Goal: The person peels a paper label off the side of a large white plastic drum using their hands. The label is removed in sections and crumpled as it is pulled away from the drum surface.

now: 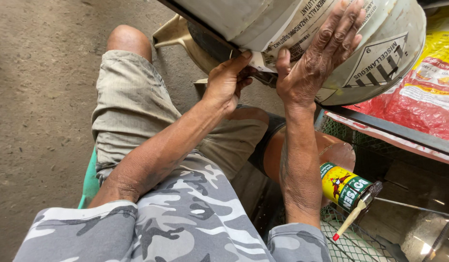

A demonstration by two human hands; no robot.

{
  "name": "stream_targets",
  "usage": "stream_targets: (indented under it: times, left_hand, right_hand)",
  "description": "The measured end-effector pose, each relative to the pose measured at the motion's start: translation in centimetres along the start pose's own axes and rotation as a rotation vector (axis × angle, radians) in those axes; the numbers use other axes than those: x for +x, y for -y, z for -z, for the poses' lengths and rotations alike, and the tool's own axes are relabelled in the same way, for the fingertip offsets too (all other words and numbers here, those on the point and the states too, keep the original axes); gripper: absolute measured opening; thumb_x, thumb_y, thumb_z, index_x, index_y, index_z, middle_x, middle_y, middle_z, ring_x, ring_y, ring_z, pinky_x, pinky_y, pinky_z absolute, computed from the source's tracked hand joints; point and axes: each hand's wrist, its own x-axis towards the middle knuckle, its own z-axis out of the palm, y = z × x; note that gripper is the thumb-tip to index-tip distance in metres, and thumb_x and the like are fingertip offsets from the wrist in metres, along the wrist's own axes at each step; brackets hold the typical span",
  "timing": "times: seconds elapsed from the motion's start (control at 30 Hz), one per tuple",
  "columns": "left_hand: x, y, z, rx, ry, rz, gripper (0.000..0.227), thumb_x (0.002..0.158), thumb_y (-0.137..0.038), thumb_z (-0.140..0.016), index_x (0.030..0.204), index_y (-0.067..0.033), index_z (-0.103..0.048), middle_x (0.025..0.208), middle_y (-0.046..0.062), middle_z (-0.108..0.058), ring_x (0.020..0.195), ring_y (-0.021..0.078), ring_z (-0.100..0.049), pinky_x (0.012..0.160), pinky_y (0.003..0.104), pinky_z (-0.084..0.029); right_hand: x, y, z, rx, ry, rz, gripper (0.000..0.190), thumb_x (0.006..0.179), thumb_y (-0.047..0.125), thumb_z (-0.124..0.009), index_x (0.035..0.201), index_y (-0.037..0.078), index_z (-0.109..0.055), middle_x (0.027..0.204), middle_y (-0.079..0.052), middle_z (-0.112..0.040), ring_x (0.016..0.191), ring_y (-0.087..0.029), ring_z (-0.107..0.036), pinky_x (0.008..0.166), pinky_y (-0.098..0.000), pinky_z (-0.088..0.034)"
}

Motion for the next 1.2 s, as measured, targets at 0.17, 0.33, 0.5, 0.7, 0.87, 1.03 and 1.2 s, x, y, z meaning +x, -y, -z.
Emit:
stream_targets:
  times: [0.17,0.33,0.5,0.7,0.87,1.03,1.2]
  left_hand:
    - [0.4,0.5,0.1,-0.056,0.021,-0.015,0.024,0.089,-0.024,-0.080,0.097,-0.0035,-0.070,0.084,0.007,-0.070,0.078,0.0173,-0.067,0.071,0.031,-0.056]
    - [0.5,0.5,-0.1,-0.110,0.030,0.011,0.026,0.088,-0.023,-0.079,0.101,-0.0028,-0.070,0.088,0.007,-0.071,0.081,0.0178,-0.068,0.074,0.032,-0.059]
    - [0.4,0.2,0.0,-0.099,0.026,0.007,0.026,0.087,-0.020,-0.080,0.102,-0.0006,-0.070,0.090,0.008,-0.071,0.084,0.0185,-0.068,0.079,0.034,-0.060]
    - [0.2,0.2,0.0,-0.101,0.041,0.004,0.024,0.087,-0.018,-0.080,0.101,-0.0011,-0.069,0.091,0.008,-0.071,0.086,0.0190,-0.068,0.081,0.035,-0.059]
    - [0.3,0.6,-0.1,-0.124,0.038,0.009,0.022,0.087,-0.017,-0.080,0.098,-0.0009,-0.071,0.090,0.009,-0.070,0.086,0.0191,-0.067,0.081,0.034,-0.058]
    - [0.6,1.2,-0.1,-0.149,0.046,0.007,0.022,0.089,-0.018,-0.079,0.099,-0.0008,-0.071,0.089,0.008,-0.069,0.085,0.0187,-0.066,0.079,0.033,-0.058]
    - [0.6,2.2,-0.4,-0.221,0.038,0.010,0.022,0.091,-0.020,-0.078,0.101,-0.0024,-0.069,0.089,0.008,-0.069,0.084,0.0186,-0.066,0.075,0.033,-0.057]
  right_hand:
    - [0.0,0.0,0.2,-0.012,0.013,-0.006,0.094,0.103,0.078,-0.024,0.170,0.012,-0.013,0.175,-0.008,-0.007,0.161,-0.024,-0.003,0.133,-0.0440,-0.001]
    - [0.1,0.4,0.6,0.000,0.017,-0.013,0.095,0.102,0.080,-0.023,0.169,0.014,-0.014,0.175,-0.008,-0.008,0.164,-0.024,-0.004,0.133,-0.0447,-0.002]
    - [0.1,0.4,0.7,0.006,0.015,-0.004,0.095,0.102,0.081,-0.022,0.168,0.014,-0.011,0.175,-0.007,-0.007,0.161,-0.024,-0.003,0.133,-0.0451,-0.001]
    - [0.0,0.3,0.5,0.013,0.009,-0.007,0.095,0.101,0.082,-0.024,0.169,0.017,-0.009,0.175,-0.006,-0.006,0.160,-0.023,-0.004,0.134,-0.0461,-0.002]
    - [0.1,0.5,0.7,0.032,0.008,0.007,0.095,0.102,0.082,-0.024,0.169,0.017,-0.009,0.175,-0.007,-0.006,0.160,-0.023,-0.004,0.134,-0.0474,-0.003]
    - [0.1,0.5,1.0,0.023,0.015,0.010,0.094,0.103,0.081,-0.025,0.169,0.016,-0.009,0.176,-0.008,-0.006,0.160,-0.025,-0.004,0.133,-0.0479,-0.004]
    - [0.3,0.7,0.8,0.022,0.007,0.005,0.094,0.103,0.080,-0.026,0.168,0.015,-0.011,0.175,-0.008,-0.008,0.163,-0.025,-0.006,0.133,-0.0495,-0.005]
